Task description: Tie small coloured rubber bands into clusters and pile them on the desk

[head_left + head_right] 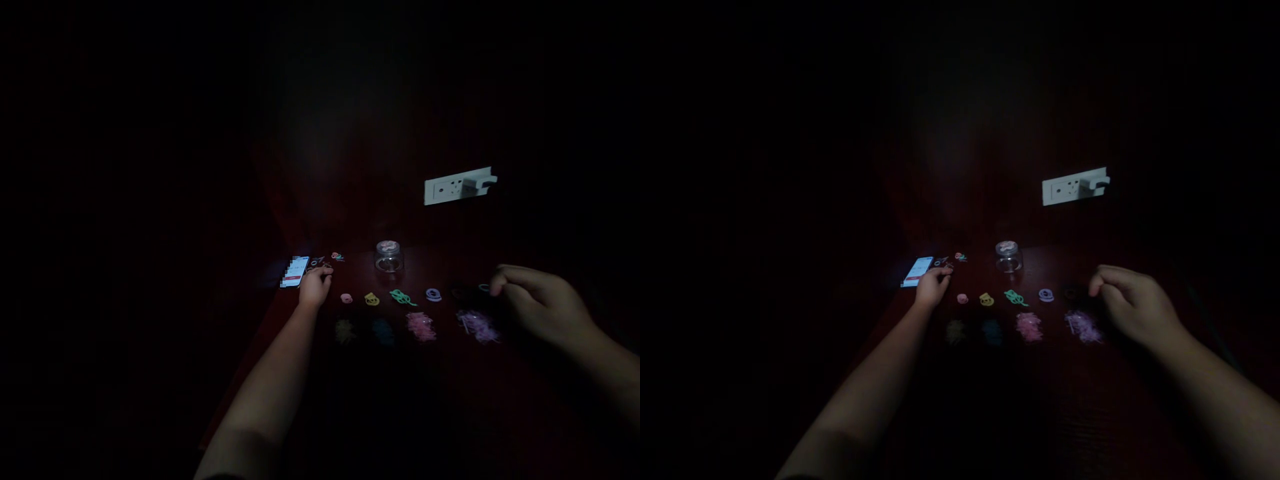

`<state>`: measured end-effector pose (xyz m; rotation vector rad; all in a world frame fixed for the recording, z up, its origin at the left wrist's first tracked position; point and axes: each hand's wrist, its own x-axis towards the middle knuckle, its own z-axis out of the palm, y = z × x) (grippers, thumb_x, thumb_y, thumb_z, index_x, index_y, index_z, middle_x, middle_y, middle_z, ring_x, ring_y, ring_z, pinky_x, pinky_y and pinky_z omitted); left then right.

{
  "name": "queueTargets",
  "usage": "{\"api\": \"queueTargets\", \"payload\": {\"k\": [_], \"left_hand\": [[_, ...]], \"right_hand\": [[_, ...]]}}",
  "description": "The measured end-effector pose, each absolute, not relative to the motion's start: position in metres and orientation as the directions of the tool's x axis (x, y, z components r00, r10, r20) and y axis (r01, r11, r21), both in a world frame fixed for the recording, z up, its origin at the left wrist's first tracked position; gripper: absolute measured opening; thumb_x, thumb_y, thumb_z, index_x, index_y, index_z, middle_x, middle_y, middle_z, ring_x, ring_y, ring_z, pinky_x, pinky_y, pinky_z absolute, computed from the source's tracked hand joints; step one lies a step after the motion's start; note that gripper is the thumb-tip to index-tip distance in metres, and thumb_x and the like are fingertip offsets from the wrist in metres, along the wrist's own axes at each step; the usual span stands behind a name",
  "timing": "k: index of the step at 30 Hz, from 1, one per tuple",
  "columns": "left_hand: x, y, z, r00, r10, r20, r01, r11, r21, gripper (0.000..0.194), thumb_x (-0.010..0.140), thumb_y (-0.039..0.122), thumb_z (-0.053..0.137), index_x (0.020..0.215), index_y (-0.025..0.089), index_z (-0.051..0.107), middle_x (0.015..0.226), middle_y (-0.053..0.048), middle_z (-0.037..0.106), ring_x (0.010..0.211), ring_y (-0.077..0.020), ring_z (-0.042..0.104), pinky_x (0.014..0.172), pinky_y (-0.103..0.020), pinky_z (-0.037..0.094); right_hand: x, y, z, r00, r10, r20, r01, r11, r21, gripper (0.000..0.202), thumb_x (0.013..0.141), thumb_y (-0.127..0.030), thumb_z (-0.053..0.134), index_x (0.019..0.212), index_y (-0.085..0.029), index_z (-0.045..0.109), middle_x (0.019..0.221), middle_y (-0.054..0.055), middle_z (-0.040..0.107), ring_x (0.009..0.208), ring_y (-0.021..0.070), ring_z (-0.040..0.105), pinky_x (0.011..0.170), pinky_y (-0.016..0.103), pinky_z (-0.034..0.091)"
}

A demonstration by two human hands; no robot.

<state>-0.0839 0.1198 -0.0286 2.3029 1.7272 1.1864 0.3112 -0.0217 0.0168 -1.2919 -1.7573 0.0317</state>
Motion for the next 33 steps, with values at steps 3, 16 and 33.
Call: {"api": "queueTargets", "payload": {"k": [3,16,33], "left_hand": [[-0.085,0.105,-0.025,0.039,0.803,0.595,0.773,-0.401,0.490,0.013,0.083,0.018,0.063,0.090,0.020,0.073,0.099,-0.004,0.075,0.096,-0.0203,0.069,0.093,-0.036,0.053],[0.001,0.006,0.010,0.054,0.698,0.714,0.304,-0.693,0.654,0.011,0.083,0.026,0.066,0.089,0.017,0.066,0.094,-0.006,0.070,0.079,-0.0134,0.068,0.072,-0.025,0.058],[0.013,-0.001,-0.001,0.266,0.725,0.635,0.373,-0.685,0.626,0.005,0.080,0.020,0.068,0.083,0.019,0.064,0.086,-0.001,0.068,0.071,-0.0106,0.065,0.067,-0.023,0.055]], "right_hand": [[0.307,-0.023,0.016,-0.013,0.756,0.655,0.733,0.453,-0.508,0.020,0.076,-0.017,0.043,0.062,-0.023,0.056,0.057,0.001,0.055,0.054,0.0182,0.055,0.056,0.031,0.041],[0.246,-0.024,0.044,0.116,0.712,0.693,0.538,0.541,-0.646,0.019,0.082,-0.016,0.047,0.088,-0.020,0.065,0.078,0.003,0.064,0.070,0.0183,0.060,0.062,0.029,0.046],[0.191,-0.025,0.007,-0.269,0.752,0.602,0.503,0.643,-0.578,0.012,0.090,-0.024,0.053,0.085,-0.020,0.063,0.079,0.003,0.058,0.070,0.0173,0.056,0.064,0.031,0.046]]}}
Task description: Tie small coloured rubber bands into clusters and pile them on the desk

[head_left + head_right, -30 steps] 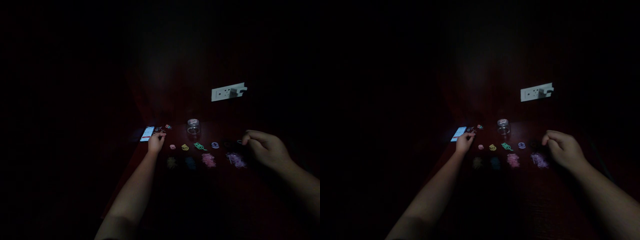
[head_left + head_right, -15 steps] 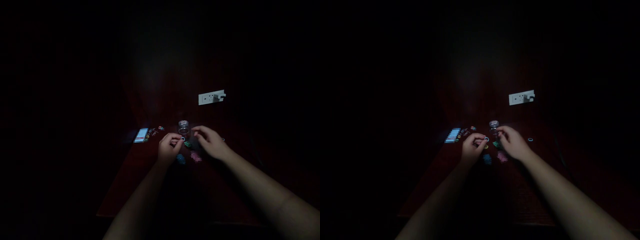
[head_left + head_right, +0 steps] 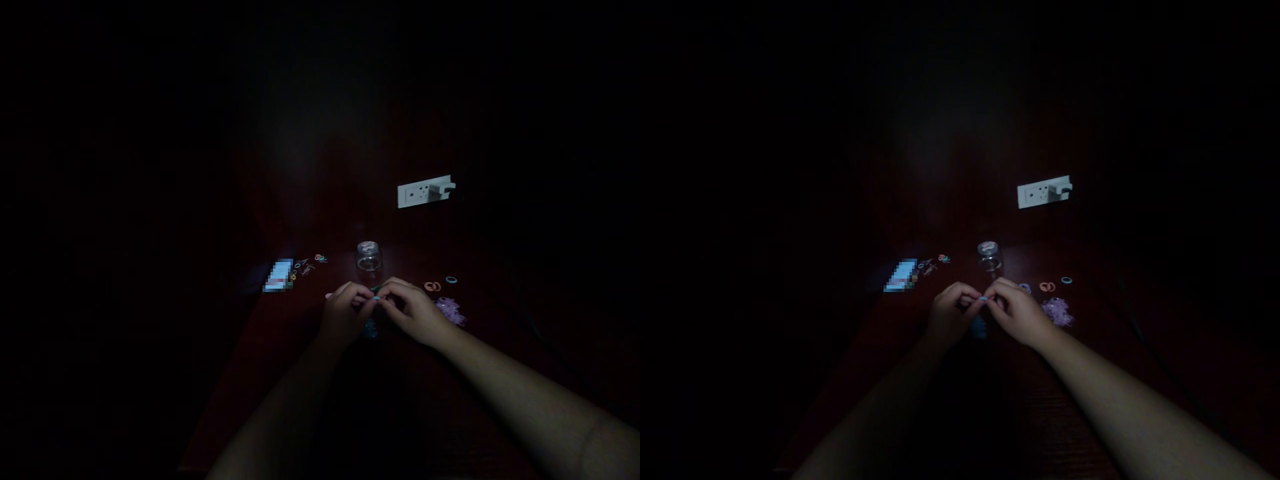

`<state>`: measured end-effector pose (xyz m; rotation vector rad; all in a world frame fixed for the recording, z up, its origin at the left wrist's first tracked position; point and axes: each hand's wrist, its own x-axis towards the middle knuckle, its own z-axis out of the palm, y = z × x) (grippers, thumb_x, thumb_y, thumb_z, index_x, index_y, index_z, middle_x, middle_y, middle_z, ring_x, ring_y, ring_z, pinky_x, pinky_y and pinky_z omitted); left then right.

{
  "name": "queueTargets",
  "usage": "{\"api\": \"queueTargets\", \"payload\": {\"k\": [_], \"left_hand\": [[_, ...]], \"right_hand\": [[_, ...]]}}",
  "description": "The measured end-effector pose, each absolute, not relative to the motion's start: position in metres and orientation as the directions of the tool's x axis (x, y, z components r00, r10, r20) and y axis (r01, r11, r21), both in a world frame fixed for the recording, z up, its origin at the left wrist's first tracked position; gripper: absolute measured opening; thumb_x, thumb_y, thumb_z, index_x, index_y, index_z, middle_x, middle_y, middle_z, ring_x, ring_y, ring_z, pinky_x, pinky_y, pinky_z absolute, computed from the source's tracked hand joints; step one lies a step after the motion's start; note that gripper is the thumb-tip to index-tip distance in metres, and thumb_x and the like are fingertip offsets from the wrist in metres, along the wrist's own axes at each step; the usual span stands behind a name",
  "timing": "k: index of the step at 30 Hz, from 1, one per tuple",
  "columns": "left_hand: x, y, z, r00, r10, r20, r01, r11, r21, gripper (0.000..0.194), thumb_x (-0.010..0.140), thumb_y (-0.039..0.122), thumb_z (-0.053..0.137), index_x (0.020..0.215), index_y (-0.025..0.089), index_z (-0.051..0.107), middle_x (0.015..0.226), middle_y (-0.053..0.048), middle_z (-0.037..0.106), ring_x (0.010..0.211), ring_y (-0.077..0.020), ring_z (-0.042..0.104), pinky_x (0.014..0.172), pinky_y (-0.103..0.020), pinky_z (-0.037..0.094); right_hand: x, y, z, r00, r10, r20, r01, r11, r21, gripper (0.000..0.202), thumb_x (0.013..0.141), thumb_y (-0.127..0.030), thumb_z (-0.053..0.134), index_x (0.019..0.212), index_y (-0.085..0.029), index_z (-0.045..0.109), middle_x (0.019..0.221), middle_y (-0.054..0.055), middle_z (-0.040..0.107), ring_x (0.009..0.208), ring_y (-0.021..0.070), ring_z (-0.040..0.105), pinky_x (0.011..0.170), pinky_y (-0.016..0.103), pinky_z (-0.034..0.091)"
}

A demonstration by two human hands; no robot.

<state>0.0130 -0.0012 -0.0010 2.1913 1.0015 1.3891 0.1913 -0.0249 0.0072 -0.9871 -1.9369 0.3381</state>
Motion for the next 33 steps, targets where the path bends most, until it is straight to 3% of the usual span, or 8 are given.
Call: {"api": "queueTargets", "payload": {"k": [6,11,16,33], "left_hand": [[0.010,-0.005,0.000,0.400,0.699,0.592,0.362,-0.714,0.599,0.016,0.079,0.020,0.068,0.095,0.021,0.065,0.091,0.000,0.071,0.078,-0.0122,0.067,0.074,-0.024,0.055],[0.010,-0.007,0.001,0.426,0.693,0.582,0.381,-0.721,0.579,0.011,0.083,0.024,0.063,0.093,0.021,0.065,0.088,0.000,0.073,0.078,-0.0130,0.068,0.073,-0.025,0.054],[0.009,-0.005,-0.001,0.423,0.714,0.558,0.457,-0.699,0.550,0.004,0.082,0.024,0.062,0.084,0.021,0.065,0.079,0.001,0.072,0.072,-0.0129,0.067,0.071,-0.026,0.052],[0.008,-0.005,0.004,0.408,0.737,0.539,0.461,-0.676,0.575,0.003,0.086,0.023,0.057,0.088,0.022,0.058,0.079,0.002,0.070,0.070,-0.0115,0.066,0.067,-0.023,0.050]], "right_hand": [[0.195,-0.023,0.003,-0.272,0.765,0.584,0.530,0.626,-0.572,0.010,0.089,-0.026,0.055,0.083,-0.021,0.061,0.071,0.001,0.057,0.064,0.0163,0.055,0.061,0.029,0.045],[0.198,-0.022,-0.001,-0.269,0.812,0.518,0.532,0.574,-0.623,0.012,0.089,-0.029,0.055,0.084,-0.021,0.062,0.061,-0.002,0.055,0.054,0.0143,0.051,0.052,0.027,0.041],[0.197,-0.022,0.001,-0.270,0.805,0.528,0.535,0.581,-0.613,0.012,0.088,-0.029,0.055,0.084,-0.020,0.064,0.063,0.000,0.058,0.056,0.0149,0.053,0.054,0.028,0.043],[0.193,-0.031,0.006,-0.342,0.771,0.537,0.499,0.633,-0.592,0.007,0.090,-0.026,0.054,0.094,-0.023,0.060,0.071,0.000,0.057,0.061,0.0157,0.054,0.057,0.029,0.044]]}}
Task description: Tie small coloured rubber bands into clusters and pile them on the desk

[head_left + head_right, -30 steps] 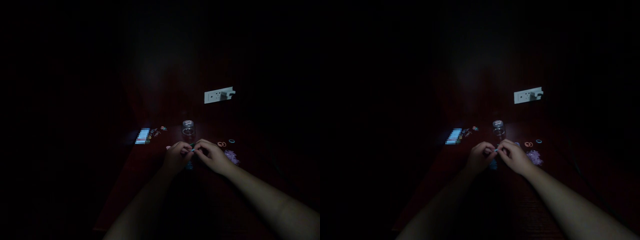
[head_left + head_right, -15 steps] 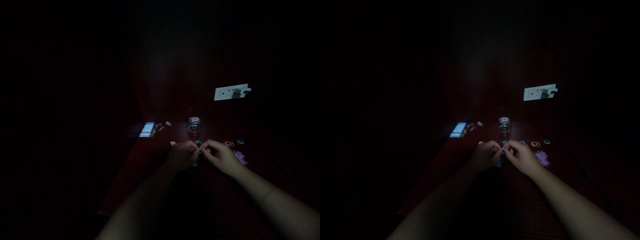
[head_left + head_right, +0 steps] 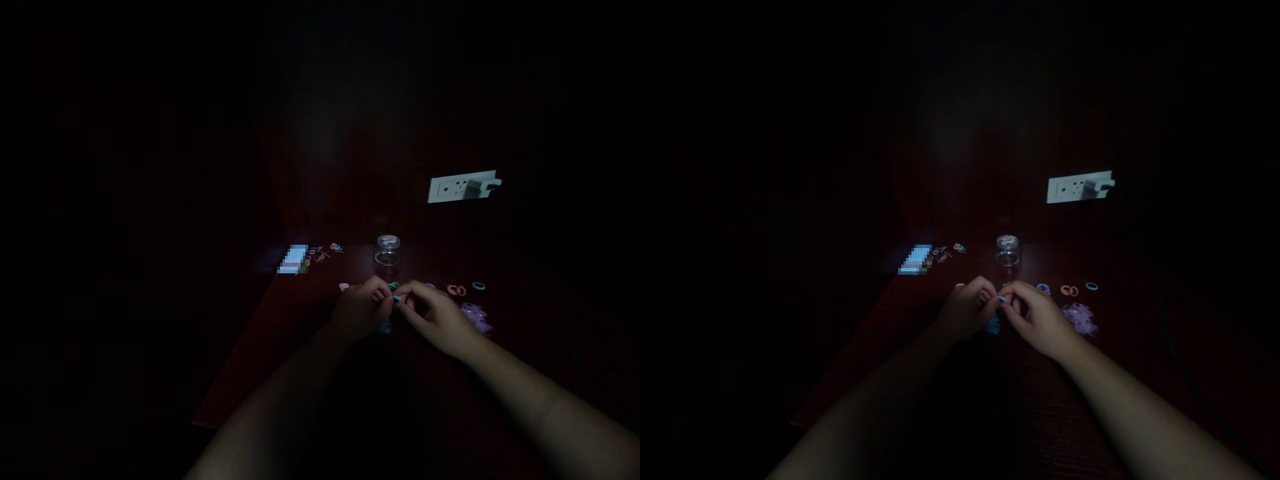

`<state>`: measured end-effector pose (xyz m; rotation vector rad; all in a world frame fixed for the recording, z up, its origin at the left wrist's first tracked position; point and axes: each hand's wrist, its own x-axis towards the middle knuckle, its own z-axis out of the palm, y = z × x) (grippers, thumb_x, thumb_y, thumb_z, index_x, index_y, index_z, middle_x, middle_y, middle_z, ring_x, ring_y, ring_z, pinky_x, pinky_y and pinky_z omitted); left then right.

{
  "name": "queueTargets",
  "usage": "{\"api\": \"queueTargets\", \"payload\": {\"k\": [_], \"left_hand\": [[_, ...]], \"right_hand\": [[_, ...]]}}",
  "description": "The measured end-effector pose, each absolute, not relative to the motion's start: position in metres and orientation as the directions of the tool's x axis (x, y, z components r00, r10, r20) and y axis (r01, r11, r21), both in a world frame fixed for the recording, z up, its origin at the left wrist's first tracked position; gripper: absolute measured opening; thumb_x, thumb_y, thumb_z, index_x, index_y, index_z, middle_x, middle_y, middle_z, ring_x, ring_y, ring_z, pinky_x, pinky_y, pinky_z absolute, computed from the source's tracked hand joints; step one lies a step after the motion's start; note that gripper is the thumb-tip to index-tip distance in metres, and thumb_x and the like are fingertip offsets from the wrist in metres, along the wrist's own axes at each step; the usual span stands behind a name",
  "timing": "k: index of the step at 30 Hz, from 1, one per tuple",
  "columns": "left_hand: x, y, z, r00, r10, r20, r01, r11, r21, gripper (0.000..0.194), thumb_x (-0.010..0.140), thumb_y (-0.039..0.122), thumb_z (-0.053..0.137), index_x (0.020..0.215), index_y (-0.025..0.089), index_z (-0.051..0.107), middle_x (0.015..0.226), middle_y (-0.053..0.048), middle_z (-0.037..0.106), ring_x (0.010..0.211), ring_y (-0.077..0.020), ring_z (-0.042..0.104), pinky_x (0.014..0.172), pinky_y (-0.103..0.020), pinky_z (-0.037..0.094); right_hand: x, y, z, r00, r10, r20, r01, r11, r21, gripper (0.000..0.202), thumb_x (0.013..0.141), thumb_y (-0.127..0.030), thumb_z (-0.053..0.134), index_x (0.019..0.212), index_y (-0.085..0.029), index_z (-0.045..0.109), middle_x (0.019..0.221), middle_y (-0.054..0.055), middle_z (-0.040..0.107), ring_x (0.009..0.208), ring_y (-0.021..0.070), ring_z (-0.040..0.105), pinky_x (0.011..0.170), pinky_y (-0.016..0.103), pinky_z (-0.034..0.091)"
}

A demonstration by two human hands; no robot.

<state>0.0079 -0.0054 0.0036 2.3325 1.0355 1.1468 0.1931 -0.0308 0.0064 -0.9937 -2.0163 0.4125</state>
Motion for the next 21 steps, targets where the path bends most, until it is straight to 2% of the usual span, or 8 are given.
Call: {"api": "queueTargets", "payload": {"k": [6,11,18,21], "left_hand": [[0.0058,-0.0069,0.0054,0.464,0.706,0.535,0.428,-0.708,0.562,0.002,0.087,0.021,0.056,0.087,0.021,0.058,0.077,0.003,0.069,0.066,-0.0099,0.064,0.068,-0.022,0.048],[0.0048,-0.0085,0.0060,0.484,0.695,0.531,0.397,-0.716,0.575,0.002,0.086,0.021,0.057,0.088,0.021,0.058,0.074,0.003,0.068,0.064,-0.0095,0.063,0.068,-0.022,0.049],[0.0076,-0.0066,0.0008,0.526,0.655,0.543,0.329,-0.745,0.580,0.026,0.082,0.019,0.060,0.107,0.022,0.058,0.090,0.000,0.071,0.083,-0.0129,0.068,0.075,-0.024,0.053],[0.0072,-0.0049,0.0009,0.538,0.627,0.564,0.306,-0.768,0.562,0.023,0.085,0.021,0.058,0.108,0.022,0.060,0.094,-0.001,0.072,0.084,-0.0134,0.068,0.078,-0.026,0.054]], "right_hand": [[0.1937,-0.0295,0.0063,-0.307,0.781,0.544,0.540,0.613,-0.576,0.009,0.091,-0.028,0.053,0.089,-0.022,0.060,0.072,0.001,0.058,0.064,0.0166,0.056,0.059,0.029,0.044],[0.1935,-0.0298,0.0071,-0.285,0.794,0.536,0.542,0.595,-0.593,0.010,0.090,-0.028,0.055,0.084,-0.022,0.059,0.066,0.000,0.056,0.059,0.0155,0.053,0.055,0.028,0.043],[0.1940,-0.0276,0.0038,-0.227,0.820,0.525,0.516,0.558,-0.649,0.008,0.088,-0.027,0.056,0.082,-0.021,0.055,0.063,-0.002,0.053,0.056,0.0137,0.050,0.053,0.026,0.041],[0.1941,-0.0266,0.0030,-0.205,0.828,0.522,0.509,0.546,-0.666,0.005,0.087,-0.025,0.056,0.084,-0.022,0.054,0.063,-0.003,0.051,0.056,0.0136,0.050,0.054,0.026,0.041]]}}
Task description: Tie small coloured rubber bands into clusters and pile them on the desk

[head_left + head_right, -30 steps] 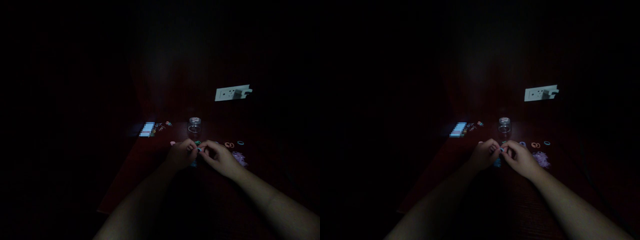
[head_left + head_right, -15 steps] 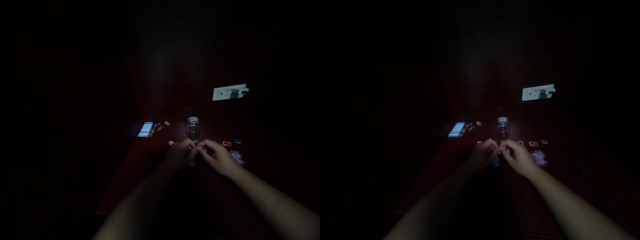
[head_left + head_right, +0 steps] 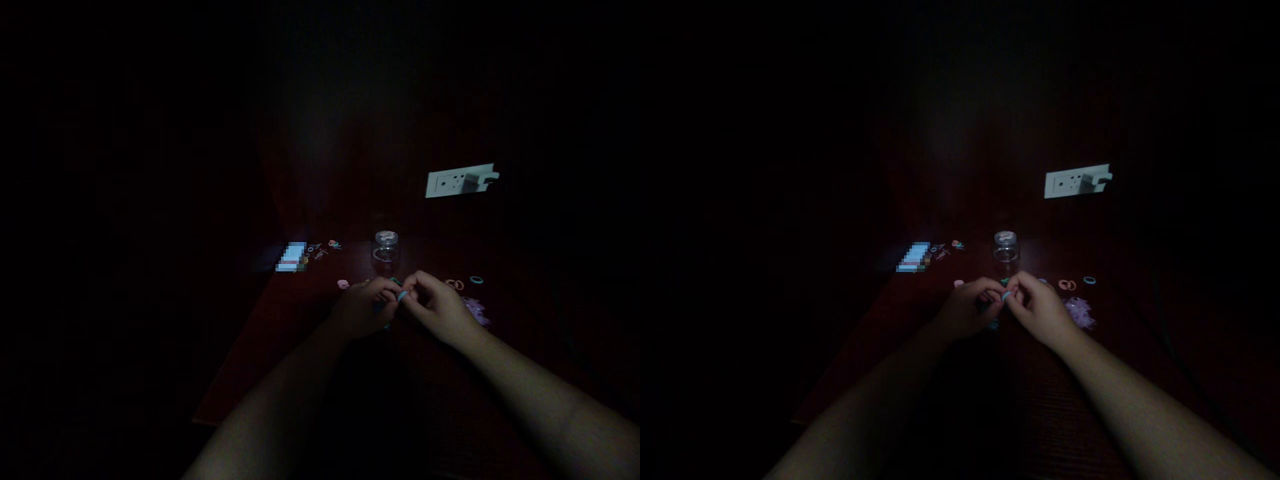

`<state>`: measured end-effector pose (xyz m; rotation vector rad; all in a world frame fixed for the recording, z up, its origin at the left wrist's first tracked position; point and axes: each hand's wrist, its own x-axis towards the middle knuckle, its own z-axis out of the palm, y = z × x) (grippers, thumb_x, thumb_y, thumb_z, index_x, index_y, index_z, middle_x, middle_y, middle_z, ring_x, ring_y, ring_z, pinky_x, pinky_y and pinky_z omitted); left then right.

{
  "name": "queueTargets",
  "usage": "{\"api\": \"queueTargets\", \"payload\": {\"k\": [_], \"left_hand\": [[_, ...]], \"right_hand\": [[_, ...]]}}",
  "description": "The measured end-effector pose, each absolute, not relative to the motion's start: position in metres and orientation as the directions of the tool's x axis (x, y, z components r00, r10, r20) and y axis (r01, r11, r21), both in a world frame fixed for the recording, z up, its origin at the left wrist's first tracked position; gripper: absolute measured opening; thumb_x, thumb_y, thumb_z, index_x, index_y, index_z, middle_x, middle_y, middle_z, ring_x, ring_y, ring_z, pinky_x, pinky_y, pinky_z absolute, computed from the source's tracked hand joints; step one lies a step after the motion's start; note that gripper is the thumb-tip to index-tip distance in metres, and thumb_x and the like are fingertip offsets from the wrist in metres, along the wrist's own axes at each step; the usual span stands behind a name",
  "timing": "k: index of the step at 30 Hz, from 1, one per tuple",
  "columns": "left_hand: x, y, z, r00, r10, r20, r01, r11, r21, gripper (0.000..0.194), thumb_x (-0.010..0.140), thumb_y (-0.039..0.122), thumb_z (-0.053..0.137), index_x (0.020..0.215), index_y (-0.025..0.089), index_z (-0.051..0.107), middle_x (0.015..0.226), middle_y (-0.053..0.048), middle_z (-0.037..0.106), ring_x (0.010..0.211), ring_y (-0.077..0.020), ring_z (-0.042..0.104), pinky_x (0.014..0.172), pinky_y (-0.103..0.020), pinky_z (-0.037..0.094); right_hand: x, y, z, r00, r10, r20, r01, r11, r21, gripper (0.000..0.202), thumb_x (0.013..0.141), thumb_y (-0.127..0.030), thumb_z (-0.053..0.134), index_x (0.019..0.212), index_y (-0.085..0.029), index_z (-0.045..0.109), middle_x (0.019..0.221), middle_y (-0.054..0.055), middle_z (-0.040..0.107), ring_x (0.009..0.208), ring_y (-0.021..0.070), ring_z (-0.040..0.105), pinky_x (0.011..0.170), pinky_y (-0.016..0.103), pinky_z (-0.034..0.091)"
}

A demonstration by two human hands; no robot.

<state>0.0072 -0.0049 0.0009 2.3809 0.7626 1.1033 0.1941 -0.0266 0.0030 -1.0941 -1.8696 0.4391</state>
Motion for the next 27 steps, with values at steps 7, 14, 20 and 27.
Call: {"api": "queueTargets", "payload": {"k": [7,14,20,27], "left_hand": [[0.0051,-0.0033,0.0012,0.510,0.627,0.589,0.302,-0.771,0.560,0.021,0.086,0.028,0.061,0.106,0.022,0.063,0.096,-0.003,0.073,0.086,-0.0150,0.069,0.076,-0.028,0.055],[0.0055,-0.0027,0.0000,0.532,0.653,0.539,0.340,-0.748,0.570,0.021,0.087,0.027,0.062,0.106,0.022,0.067,0.095,-0.002,0.074,0.083,-0.0146,0.069,0.078,-0.028,0.055],[0.0042,-0.0009,0.0026,0.470,0.639,0.609,0.365,-0.769,0.525,0.014,0.086,0.025,0.065,0.098,0.021,0.070,0.090,-0.001,0.074,0.078,-0.0124,0.067,0.075,-0.025,0.052],[0.0041,0.0021,-0.0005,0.475,0.631,0.613,0.345,-0.775,0.530,0.011,0.083,0.023,0.067,0.094,0.020,0.070,0.085,-0.002,0.072,0.075,-0.0120,0.066,0.069,-0.024,0.052]], "right_hand": [[0.1957,-0.0273,0.0026,-0.211,0.832,0.513,0.521,0.540,-0.661,0.008,0.085,-0.024,0.057,0.081,-0.022,0.051,0.064,-0.003,0.050,0.057,0.0136,0.049,0.054,0.026,0.040],[0.1951,-0.0290,0.0046,-0.225,0.833,0.506,0.523,0.541,-0.658,0.014,0.086,-0.027,0.056,0.075,-0.022,0.050,0.063,-0.002,0.050,0.057,0.0140,0.048,0.054,0.027,0.039],[0.1950,-0.0308,0.0057,-0.263,0.832,0.489,0.498,0.551,-0.670,0.012,0.091,-0.030,0.052,0.082,-0.022,0.052,0.068,-0.001,0.054,0.060,0.0149,0.051,0.053,0.027,0.040],[0.1938,-0.0308,0.0082,-0.276,0.827,0.490,0.505,0.559,-0.658,0.013,0.090,-0.033,0.055,0.084,-0.021,0.056,0.068,0.000,0.056,0.061,0.0152,0.052,0.056,0.027,0.042]]}}
